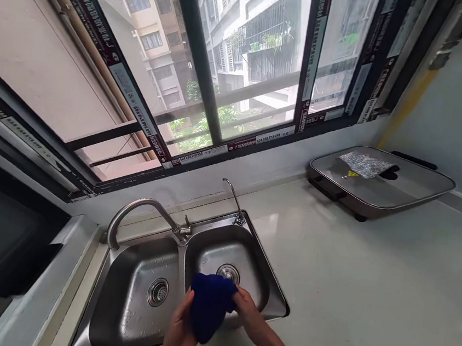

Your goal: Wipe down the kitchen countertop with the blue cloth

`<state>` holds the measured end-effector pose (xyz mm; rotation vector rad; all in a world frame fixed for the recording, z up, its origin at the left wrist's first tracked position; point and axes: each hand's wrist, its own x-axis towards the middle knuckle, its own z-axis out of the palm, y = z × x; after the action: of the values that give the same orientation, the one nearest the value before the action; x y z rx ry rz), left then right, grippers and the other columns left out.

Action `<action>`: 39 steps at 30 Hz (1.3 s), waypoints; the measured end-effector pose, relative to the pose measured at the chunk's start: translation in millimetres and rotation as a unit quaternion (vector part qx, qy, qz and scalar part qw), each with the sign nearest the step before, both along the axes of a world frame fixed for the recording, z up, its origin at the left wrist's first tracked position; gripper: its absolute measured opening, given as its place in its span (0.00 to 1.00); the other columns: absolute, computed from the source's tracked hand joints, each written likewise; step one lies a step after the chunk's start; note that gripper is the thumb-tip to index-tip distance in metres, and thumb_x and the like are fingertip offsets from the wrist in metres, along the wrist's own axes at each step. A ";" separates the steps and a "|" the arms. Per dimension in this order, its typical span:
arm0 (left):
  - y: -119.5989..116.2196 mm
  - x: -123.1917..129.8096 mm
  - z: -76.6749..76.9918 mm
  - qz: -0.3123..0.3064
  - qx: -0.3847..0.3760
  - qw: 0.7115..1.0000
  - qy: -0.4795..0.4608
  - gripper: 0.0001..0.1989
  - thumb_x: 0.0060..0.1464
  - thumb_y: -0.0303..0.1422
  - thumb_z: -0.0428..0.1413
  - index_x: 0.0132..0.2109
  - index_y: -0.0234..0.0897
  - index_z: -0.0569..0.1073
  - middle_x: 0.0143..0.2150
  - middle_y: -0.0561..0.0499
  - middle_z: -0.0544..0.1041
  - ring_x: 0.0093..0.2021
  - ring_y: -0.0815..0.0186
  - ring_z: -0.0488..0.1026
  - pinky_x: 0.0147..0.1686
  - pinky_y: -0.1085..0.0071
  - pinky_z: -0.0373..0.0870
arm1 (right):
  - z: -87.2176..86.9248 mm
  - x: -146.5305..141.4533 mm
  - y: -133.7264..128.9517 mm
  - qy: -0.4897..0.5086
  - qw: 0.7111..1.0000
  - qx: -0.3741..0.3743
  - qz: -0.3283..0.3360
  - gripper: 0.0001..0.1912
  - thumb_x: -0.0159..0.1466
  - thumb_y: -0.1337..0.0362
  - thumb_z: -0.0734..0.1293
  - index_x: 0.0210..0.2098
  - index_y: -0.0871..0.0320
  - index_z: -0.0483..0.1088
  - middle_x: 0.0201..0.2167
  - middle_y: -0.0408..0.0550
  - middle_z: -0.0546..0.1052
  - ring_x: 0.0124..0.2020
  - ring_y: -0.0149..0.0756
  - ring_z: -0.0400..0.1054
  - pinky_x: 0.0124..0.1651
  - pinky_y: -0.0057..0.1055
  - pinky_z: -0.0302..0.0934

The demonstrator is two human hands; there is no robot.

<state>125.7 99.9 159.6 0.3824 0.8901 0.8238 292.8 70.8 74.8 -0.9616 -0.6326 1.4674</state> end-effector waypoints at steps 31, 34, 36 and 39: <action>91.3 -203.7 10.4 0.355 0.210 0.895 0.170 0.14 0.56 0.34 0.60 0.50 0.39 0.74 0.50 0.46 0.81 0.45 0.66 0.79 0.53 0.64 0.74 | 31.5 -72.9 -22.0 0.094 0.971 -0.202 -0.086 0.22 0.54 0.51 0.76 0.44 0.55 0.76 0.43 0.44 0.81 0.50 0.44 0.73 0.49 0.35 0.70; 100.1 -217.1 24.1 0.350 0.255 0.881 0.192 0.17 0.55 0.38 0.61 0.51 0.39 0.74 0.50 0.46 0.80 0.47 0.65 0.79 0.54 0.62 0.74 | 32.0 -84.9 -19.5 0.082 0.975 -0.194 -0.071 0.22 0.56 0.51 0.75 0.45 0.55 0.76 0.43 0.45 0.81 0.50 0.45 0.73 0.50 0.36 0.71; 99.7 -216.6 22.8 0.315 0.254 0.893 0.197 0.18 0.54 0.39 0.62 0.50 0.39 0.74 0.50 0.45 0.80 0.47 0.65 0.79 0.53 0.62 0.74 | 31.3 -89.2 -18.1 0.069 0.976 -0.194 -0.073 0.23 0.56 0.51 0.75 0.46 0.55 0.75 0.44 0.45 0.81 0.52 0.46 0.73 0.52 0.38 0.70; 99.8 -207.3 14.9 0.265 0.246 0.910 0.201 0.18 0.53 0.41 0.62 0.50 0.39 0.74 0.51 0.44 0.80 0.48 0.63 0.78 0.52 0.62 0.74 | 30.1 -92.1 -18.4 0.045 0.974 -0.200 -0.094 0.24 0.55 0.50 0.75 0.47 0.54 0.75 0.45 0.45 0.81 0.53 0.46 0.72 0.54 0.38 0.70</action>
<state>-81.6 199.7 174.5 0.7926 1.1907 1.5212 200.7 52.4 104.9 -1.2207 -0.1722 1.4846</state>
